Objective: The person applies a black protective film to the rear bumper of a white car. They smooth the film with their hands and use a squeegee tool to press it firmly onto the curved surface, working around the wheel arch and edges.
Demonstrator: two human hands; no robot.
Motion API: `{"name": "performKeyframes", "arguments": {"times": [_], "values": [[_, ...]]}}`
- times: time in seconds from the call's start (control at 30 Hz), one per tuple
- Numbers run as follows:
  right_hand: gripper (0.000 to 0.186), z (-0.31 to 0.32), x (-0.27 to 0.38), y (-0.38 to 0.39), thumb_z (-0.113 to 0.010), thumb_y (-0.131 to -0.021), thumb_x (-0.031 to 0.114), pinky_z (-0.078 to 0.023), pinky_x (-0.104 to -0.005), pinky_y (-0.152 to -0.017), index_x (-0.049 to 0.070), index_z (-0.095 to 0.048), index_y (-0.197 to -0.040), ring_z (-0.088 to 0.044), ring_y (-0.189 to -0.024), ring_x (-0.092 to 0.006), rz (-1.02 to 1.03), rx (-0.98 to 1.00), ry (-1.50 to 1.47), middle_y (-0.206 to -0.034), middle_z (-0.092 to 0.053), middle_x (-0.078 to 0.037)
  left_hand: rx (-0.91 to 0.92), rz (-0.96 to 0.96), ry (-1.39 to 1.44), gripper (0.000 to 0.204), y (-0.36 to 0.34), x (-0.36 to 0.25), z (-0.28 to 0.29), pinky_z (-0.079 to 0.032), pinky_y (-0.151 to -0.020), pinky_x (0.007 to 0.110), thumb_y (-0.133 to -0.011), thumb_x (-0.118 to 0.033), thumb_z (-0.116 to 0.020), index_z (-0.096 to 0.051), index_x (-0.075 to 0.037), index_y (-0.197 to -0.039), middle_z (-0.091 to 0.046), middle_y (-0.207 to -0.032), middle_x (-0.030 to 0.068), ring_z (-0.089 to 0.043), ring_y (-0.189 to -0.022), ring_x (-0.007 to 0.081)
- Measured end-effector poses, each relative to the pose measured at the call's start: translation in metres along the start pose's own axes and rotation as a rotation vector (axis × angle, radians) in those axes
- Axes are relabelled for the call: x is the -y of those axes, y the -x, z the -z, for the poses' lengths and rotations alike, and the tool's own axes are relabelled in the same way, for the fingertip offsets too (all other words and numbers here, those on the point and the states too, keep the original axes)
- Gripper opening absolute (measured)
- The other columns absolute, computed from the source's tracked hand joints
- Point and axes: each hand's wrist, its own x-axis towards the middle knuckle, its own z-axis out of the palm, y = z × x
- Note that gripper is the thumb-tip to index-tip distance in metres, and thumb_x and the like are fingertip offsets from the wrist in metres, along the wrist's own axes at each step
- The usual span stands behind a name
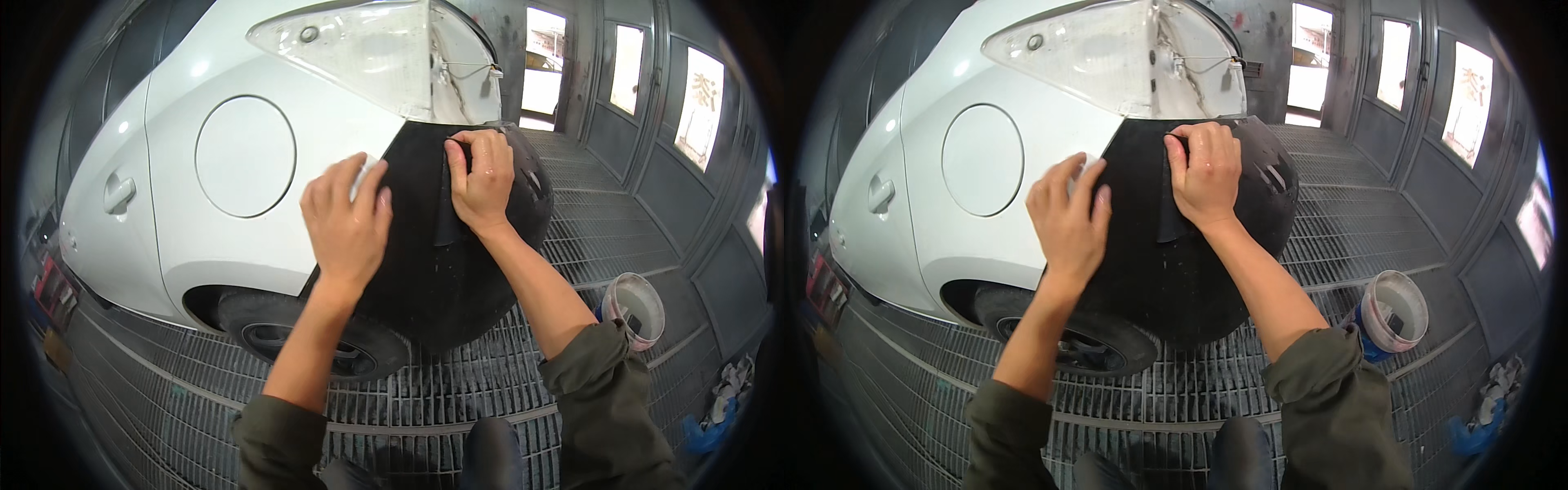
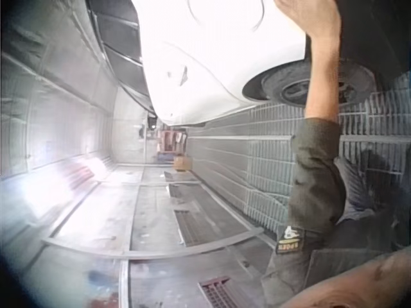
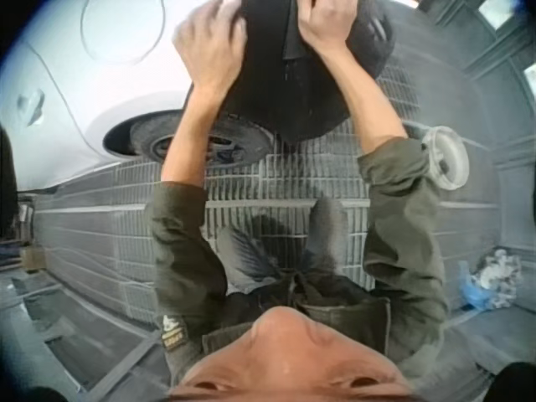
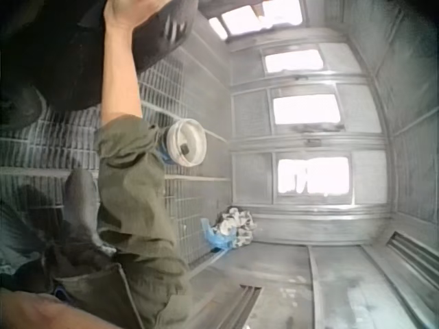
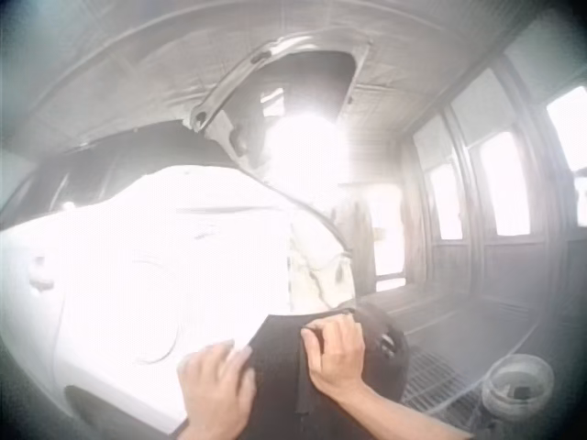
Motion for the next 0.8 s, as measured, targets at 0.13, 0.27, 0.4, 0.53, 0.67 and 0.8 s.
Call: {"name": "performKeyframes", "arguments": {"times": [0.13,0.27,0.4,0.53,0.67,0.8], "values": [[0.013,0.006,-0.003,0.003,-0.079,-0.092,0.016,-0.044,-0.0418,-0.078,0.011,-0.068,-0.095,-0.061,-0.089,-0.0274,0.013,0.032,-0.014,-0.094,-0.065,-0.003,0.067,-0.056,0.216,0.017,-0.073,0.003,0.007,-0.054,-0.082,0.039,-0.095,-0.014,-0.077,-0.079,-0.009,-0.110,-0.070,-0.106,0.0070,-0.068,-0.098,0.0283],[0.013,0.004,-0.001,0.000,-0.078,-0.092,0.018,-0.044,-0.0413,-0.077,0.012,-0.067,-0.094,-0.060,-0.089,-0.0269,0.003,0.013,-0.008,-0.093,-0.063,-0.003,0.446,-0.309,0.199,0.011,-0.137,0.018,0.010,-0.055,-0.077,0.042,-0.095,-0.013,-0.075,-0.081,-0.006,-0.102,-0.071,-0.098,0.0092,-0.070,-0.088,0.0314],[0.013,0.005,-0.001,0.000,-0.078,-0.092,0.018,-0.043,-0.0411,-0.077,0.012,-0.067,-0.094,-0.059,-0.088,-0.0264,0.000,0.018,-0.008,-0.092,-0.062,-0.002,0.590,-0.467,0.107,0.011,-0.165,0.012,0.016,-0.056,-0.079,0.044,-0.096,-0.010,-0.072,-0.081,-0.003,-0.097,-0.071,-0.094,0.0104,-0.071,-0.089,0.0330],[0.013,0.007,-0.001,0.000,-0.078,-0.093,0.015,-0.042,-0.0417,-0.076,0.009,-0.067,-0.096,-0.060,-0.086,-0.0286,0.003,0.038,-0.030,-0.092,-0.064,-0.005,0.615,-0.564,-0.032,0.011,-0.170,0.009,0.014,-0.057,-0.080,0.044,-0.098,-0.010,-0.071,-0.078,-0.001,-0.097,-0.071,-0.096,0.0113,-0.071,-0.089,0.0337],[0.013,0.007,0.000,0.000,-0.078,-0.093,0.017,-0.042,-0.0415,-0.076,0.010,-0.067,-0.095,-0.060,-0.087,-0.0279,0.009,0.023,-0.034,-0.092,-0.063,-0.005,0.657,-0.635,-0.136,0.011,-0.169,0.010,0.013,-0.058,-0.081,0.045,-0.099,-0.009,-0.069,-0.072,0.001,-0.100,-0.069,-0.101,0.0137,-0.071,-0.093,0.0339],[0.014,0.005,-0.006,0.000,-0.079,-0.091,0.019,-0.042,-0.0412,-0.076,0.013,-0.067,-0.093,-0.059,-0.088,-0.0265,0.022,0.014,-0.014,-0.092,-0.062,-0.003,0.640,-0.701,-0.160,0.012,-0.167,0.014,0.007,-0.058,-0.082,0.045,-0.100,-0.009,-0.068,-0.067,0.002,-0.105,-0.067,-0.106,0.0153,-0.070,-0.097,0.0348]]}}
